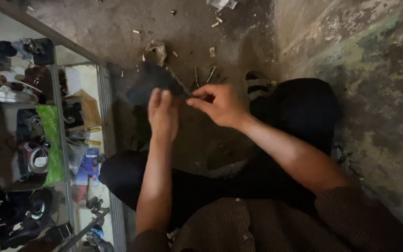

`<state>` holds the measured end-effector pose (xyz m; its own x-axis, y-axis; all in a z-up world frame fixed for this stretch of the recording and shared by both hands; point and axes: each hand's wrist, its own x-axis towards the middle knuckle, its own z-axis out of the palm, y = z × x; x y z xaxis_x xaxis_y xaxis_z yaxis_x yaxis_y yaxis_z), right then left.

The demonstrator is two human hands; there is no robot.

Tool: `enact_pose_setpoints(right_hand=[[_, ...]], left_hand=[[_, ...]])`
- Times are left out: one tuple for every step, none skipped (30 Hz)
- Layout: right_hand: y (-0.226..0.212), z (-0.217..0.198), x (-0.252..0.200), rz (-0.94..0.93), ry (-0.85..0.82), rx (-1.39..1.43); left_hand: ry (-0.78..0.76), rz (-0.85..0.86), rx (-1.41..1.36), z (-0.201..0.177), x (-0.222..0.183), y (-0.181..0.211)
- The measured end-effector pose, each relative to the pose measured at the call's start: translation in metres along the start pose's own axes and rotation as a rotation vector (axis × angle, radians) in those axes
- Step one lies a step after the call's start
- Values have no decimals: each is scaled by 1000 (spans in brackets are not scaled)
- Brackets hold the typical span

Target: Wiping and cleaning a collection of drill bits using a cloth.

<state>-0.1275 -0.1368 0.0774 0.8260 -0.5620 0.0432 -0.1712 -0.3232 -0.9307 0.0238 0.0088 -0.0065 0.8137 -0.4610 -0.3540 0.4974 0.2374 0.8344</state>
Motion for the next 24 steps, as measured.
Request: enact_pose_setpoints(right_hand=[[2, 5, -1, -5, -7, 67], [3, 10, 0, -13, -12, 133], [4, 11, -1, -18, -11, 131], [4, 13, -3, 44, -29, 161], [4, 14, -5, 106, -48, 190], [7, 14, -5, 105, -46, 190], [9, 15, -5, 63, -22, 190], [11, 15, -5, 20, 3, 188], [8, 12, -5, 20, 6, 188], [6, 9, -4, 89, -51, 244], [4, 6, -4, 159, -108, 299], [-2, -3, 0, 162, -107, 302], [-7, -13, 4, 111, -75, 112], [-12, -24, 7, 59, -46, -81], [-2, -25, 11, 61, -48, -80], [7, -27, 16, 17, -7, 135], [17, -28, 22, -27, 33, 351], [18, -29, 20, -17, 28, 354], [20, -29, 19, -93, -14, 265], [22, -28, 19, -171, -64, 176], [17, -30, 17, -163, -75, 179], [11, -35, 20, -152, -52, 14], [4, -39, 23, -141, -28, -151], [3, -42, 22, -144, -33, -152]], left_hand=[[-168, -40, -112, 2, -4, -6], [-340, -81, -222, 4, -7, -10], [-343, -77, -223, 16, -12, -2], [-355, -74, -183, 28, -19, 7], [-367, -71, -142, 39, -25, 16], [-369, -71, -142, 33, -21, 8], [-348, -74, -114, 26, -17, -1], [-327, -78, -86, 20, -13, -9], [-330, -79, -85, 16, -10, -12], [-354, -4, -18, 12, -8, -16], [-377, 70, 49, 8, -5, -20], [-376, 67, 52, 12, -11, -12], [-385, 213, 284, 17, -17, -4], [-387, 360, 514, 23, -23, 2], [-385, 358, 515, 25, -28, 3], [-467, 312, 543, 29, -32, 3], [-549, 267, 570, 33, -37, 4], [-544, 256, 571, 37, -40, 3], [-569, 279, 549, 41, -42, 2], [-588, 304, 524, 44, -45, 1], [-576, 295, 524, 40, -51, 3], [-557, 313, 587, 40, -51, 5], [-538, 330, 650, 41, -52, 8], [-533, 333, 648, 44, -55, 14]])
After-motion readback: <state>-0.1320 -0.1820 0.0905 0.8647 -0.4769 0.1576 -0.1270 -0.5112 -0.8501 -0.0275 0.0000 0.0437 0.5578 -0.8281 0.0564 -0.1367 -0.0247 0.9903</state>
